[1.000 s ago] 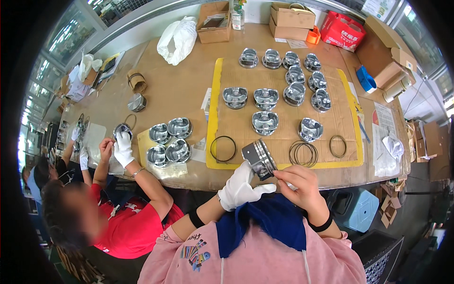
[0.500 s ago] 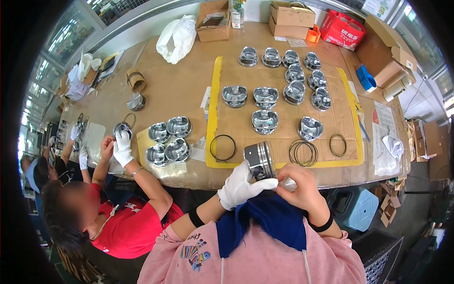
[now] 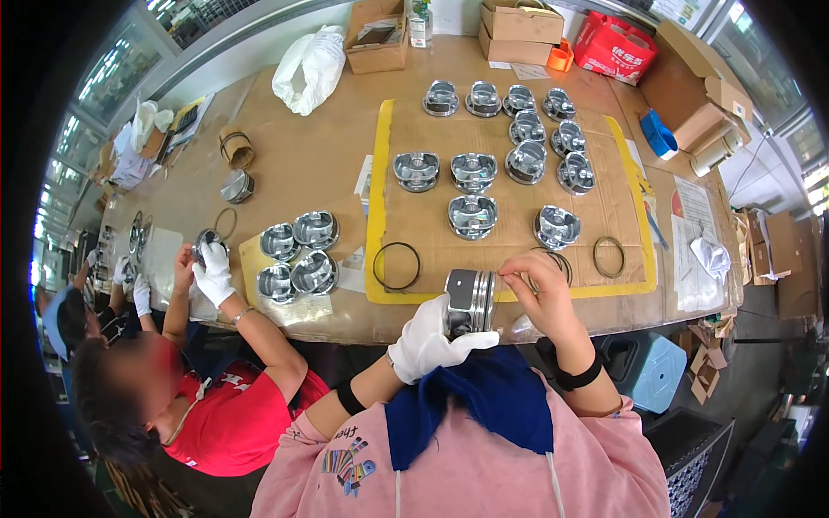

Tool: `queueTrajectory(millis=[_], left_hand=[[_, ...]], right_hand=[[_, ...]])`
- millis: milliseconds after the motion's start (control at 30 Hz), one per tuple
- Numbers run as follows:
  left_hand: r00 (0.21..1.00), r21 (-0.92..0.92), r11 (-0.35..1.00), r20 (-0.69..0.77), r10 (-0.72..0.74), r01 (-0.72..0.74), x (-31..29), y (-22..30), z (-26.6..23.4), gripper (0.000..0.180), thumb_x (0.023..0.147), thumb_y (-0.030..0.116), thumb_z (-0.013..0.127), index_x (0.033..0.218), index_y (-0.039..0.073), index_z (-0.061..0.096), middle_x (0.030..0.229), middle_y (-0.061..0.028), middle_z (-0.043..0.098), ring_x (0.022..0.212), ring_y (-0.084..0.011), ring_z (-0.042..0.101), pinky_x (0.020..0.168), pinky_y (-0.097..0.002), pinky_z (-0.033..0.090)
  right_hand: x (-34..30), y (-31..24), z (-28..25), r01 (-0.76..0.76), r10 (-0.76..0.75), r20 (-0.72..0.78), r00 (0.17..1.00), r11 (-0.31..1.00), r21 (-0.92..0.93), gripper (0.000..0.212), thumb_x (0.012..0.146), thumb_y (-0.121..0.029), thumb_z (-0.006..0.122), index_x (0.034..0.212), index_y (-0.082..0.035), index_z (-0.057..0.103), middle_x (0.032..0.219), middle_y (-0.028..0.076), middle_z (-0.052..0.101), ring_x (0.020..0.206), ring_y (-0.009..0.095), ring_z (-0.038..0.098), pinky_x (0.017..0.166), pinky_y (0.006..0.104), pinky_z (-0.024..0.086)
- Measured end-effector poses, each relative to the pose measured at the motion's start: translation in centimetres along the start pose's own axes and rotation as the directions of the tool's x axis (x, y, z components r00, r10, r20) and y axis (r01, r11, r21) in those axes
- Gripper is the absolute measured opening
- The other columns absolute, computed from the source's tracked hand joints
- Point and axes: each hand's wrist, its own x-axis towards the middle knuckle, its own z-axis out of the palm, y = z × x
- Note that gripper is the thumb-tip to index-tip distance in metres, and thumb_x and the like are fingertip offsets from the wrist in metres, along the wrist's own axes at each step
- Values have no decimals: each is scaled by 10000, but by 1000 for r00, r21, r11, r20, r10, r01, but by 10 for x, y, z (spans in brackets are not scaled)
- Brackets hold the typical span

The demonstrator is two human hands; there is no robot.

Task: Installing metal rings onto engine pistons at an assembly table.

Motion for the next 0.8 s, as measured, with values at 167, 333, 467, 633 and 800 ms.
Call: queueTrajectory(millis=[167, 333, 467, 633, 800], left_hand=[[998, 3, 999, 34, 53, -53, -1, 13, 0, 307, 701, 168, 773, 865, 16, 562, 698, 7, 571, 622, -54, 478, 581, -235, 428], [985, 203, 973, 151, 78, -108, 0, 7, -6, 415, 635, 318, 805, 815, 21, 577, 691, -99, 597, 598, -226, 548, 601, -318, 452], [978, 271, 947, 157, 136, -175, 0, 7, -5, 444, 627, 352, 804, 822, 23, 580, 711, -128, 605, 653, -305, 572, 623, -356, 457], [966, 290, 936, 216, 140, -200, 2, 3, -5, 444, 637, 354, 793, 845, 23, 582, 737, -136, 610, 694, -326, 575, 648, -365, 457], [962, 231, 951, 229, 151, -204, 4, 11, -3, 431, 651, 350, 784, 851, 25, 584, 745, -136, 611, 706, -326, 576, 650, -367, 452]], right_hand=[[-9, 14, 4, -88, 87, 14, 996, 983, 163, 103, 770, -44, 643, 859, -44, 593, 836, 77, 611, 823, 260, 576, 729, 333, 420], [-8, 12, -6, -42, 15, 153, 988, 984, 171, 91, 797, -5, 607, 872, -42, 571, 838, 69, 608, 824, 230, 563, 761, 333, 411], [-7, 11, -12, -16, -22, 203, 979, 983, 185, 104, 797, 17, 604, 876, -41, 570, 838, 64, 609, 811, 215, 560, 758, 332, 412], [-7, 8, -17, -40, -9, 242, 970, 979, 199, 95, 785, 13, 620, 860, -38, 589, 833, 60, 617, 795, 217, 565, 747, 332, 418], [-8, 8, -19, -38, -5, 228, 974, 982, 183, 83, 763, 8, 643, 829, -34, 618, 808, 62, 633, 785, 219, 579, 731, 333, 426]])
